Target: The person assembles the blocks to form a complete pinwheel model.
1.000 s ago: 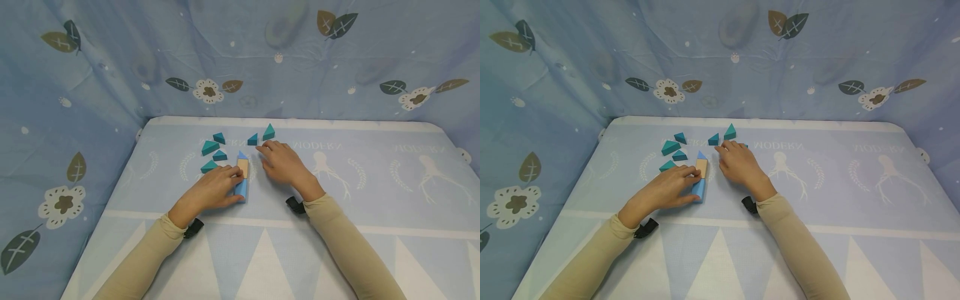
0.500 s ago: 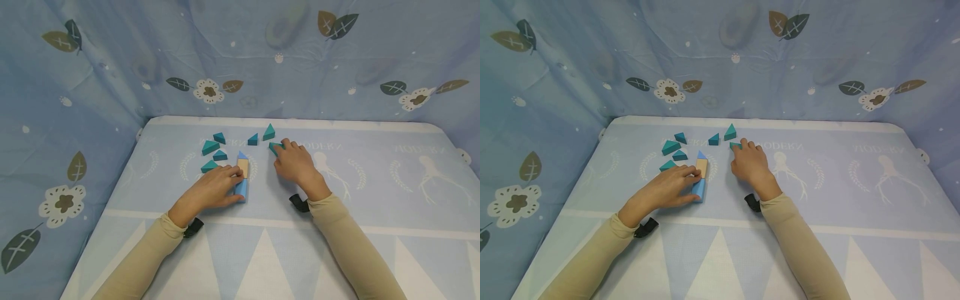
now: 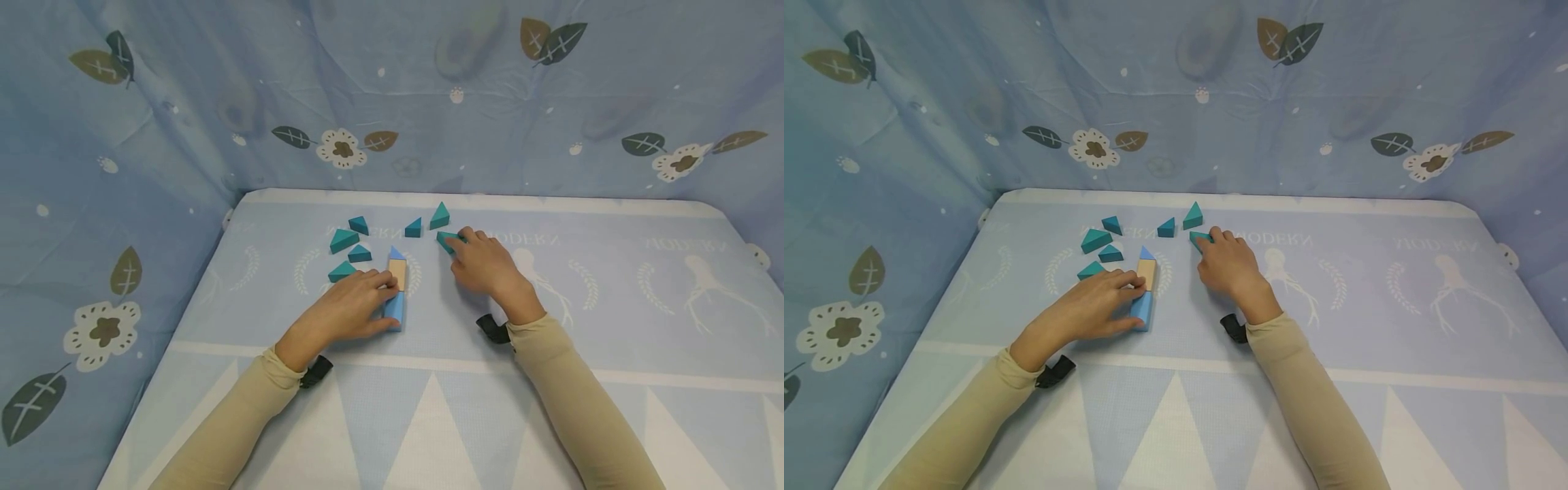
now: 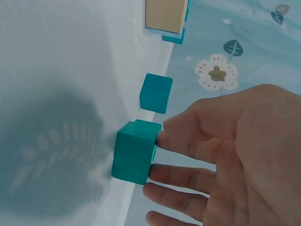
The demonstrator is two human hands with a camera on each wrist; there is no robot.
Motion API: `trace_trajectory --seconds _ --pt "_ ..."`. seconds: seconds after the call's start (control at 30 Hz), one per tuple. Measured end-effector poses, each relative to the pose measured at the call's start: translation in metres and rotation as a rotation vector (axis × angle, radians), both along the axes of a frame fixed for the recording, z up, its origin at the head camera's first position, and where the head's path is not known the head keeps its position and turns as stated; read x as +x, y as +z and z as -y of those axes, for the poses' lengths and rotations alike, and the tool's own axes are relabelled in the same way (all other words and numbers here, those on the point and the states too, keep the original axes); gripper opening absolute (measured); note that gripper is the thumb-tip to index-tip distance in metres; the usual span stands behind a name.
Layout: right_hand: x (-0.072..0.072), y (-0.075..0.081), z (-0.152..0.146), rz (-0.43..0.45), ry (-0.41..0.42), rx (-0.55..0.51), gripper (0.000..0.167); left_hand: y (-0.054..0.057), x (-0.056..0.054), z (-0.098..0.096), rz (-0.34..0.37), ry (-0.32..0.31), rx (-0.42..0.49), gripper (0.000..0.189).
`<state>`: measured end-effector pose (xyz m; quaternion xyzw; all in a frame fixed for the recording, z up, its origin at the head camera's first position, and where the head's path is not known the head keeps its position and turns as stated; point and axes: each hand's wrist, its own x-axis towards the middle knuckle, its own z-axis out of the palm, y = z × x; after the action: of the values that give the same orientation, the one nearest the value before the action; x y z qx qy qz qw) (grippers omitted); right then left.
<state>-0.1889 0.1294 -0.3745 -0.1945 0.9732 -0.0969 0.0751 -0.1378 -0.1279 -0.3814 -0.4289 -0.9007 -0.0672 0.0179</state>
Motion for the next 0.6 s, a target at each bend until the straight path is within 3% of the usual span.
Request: trace_trajectory --seconds 0.2,0.6 --pt "-0.002 -0.004 0.002 0.015 0.030 -0.042 0.051 -0.001 0.000 0.000 -0.009 0.001 -0.015 0.053" --pt "0.000 -0.009 0.010 -0.050 0.105 -0.071 0.050 0.001 0.000 0.000 0.002 0.010 -0.018 0.054"
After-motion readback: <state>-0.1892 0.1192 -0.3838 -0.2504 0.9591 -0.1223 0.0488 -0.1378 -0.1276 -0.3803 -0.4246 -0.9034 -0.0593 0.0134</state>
